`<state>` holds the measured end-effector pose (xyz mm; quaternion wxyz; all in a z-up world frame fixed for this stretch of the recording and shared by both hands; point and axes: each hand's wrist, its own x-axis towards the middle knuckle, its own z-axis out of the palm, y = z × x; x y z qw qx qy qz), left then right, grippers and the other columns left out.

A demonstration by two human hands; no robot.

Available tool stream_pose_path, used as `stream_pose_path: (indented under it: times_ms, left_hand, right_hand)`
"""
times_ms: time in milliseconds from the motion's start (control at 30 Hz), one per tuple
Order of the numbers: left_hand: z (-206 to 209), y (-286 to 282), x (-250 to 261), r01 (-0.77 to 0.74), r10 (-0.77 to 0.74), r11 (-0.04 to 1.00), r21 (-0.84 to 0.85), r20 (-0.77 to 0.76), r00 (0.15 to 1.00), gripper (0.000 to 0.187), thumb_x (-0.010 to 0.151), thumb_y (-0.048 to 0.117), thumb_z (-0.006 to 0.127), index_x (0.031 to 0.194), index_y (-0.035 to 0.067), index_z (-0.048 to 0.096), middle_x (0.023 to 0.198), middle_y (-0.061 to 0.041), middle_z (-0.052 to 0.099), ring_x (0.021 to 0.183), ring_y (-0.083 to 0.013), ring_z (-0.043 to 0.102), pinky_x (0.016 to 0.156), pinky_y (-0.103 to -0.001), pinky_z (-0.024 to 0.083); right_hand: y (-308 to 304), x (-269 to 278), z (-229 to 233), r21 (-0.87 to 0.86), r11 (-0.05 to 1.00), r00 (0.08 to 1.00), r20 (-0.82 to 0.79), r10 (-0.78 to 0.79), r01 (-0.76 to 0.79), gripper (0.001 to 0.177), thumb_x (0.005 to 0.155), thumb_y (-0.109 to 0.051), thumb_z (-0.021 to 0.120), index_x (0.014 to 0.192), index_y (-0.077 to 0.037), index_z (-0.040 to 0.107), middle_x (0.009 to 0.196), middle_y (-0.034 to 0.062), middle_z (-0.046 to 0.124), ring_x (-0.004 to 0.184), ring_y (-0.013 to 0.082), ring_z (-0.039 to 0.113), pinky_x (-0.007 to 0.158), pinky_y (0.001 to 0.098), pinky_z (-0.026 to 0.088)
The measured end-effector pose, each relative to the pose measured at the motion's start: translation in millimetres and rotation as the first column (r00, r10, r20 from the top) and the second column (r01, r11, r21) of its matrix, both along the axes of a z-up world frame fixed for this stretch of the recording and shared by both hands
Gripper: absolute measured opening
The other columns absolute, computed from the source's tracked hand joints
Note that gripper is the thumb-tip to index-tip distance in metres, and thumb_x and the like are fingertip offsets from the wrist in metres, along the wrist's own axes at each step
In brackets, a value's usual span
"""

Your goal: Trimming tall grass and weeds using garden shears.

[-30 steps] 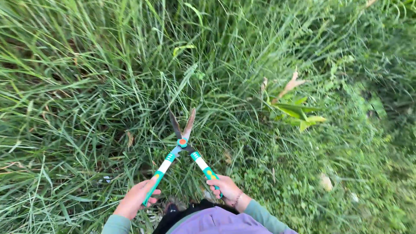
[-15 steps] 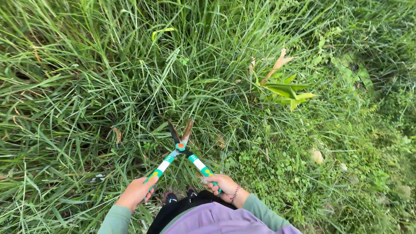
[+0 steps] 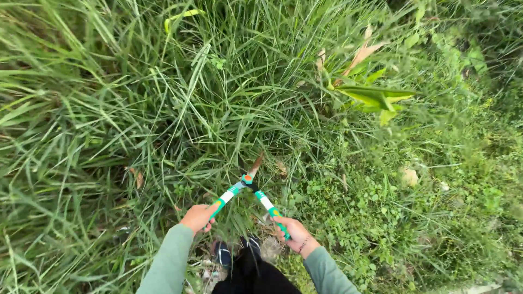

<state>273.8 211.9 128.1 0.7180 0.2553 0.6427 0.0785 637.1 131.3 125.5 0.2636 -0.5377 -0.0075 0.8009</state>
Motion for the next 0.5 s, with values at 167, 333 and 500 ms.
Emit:
stream_pose_path:
  times_ms: [167,333,500]
  left_hand:
    - [-49,39,-5,0.15,-0.135,0.984,0.092,-0.157,0.978,0.049,0.094,0.051,0.061,0.101,0.004,0.071,0.072,-0.006,0.064,0.053,-0.0146,0.05,0.05,-0.032,0.039]
    - [-113,93,-41,0.26,-0.224,0.956,0.137,-0.237,0.945,0.054,0.094,0.056,0.06,0.106,0.006,0.078,0.071,-0.005,0.065,0.055,-0.0132,0.049,0.053,-0.032,0.04]
    - [-130,131,11,0.65,-0.243,0.496,0.576,-0.626,0.741,0.039,0.084,0.025,0.057,0.119,0.015,0.07,0.088,-0.017,0.073,0.078,-0.0374,0.07,0.068,-0.051,0.054]
  right_hand:
    - [37,-4,-50,0.045,0.998,0.983,0.181,0.037,-0.046,0.03,0.097,-0.029,0.067,0.113,-0.005,0.069,0.067,0.0015,0.056,0.052,0.0114,0.051,0.046,0.0282,0.039]
    - [84,29,-90,0.052,0.989,0.962,0.243,0.122,-0.139,0.035,0.098,-0.034,0.063,0.113,-0.005,0.073,0.065,-0.0003,0.058,0.049,0.0101,0.046,0.043,0.026,0.036]
    - [142,9,-164,0.249,0.91,0.861,0.474,0.185,-0.333,0.042,0.106,-0.04,0.054,0.116,-0.001,0.063,0.071,0.0041,0.056,0.052,0.0104,0.053,0.044,0.0256,0.043]
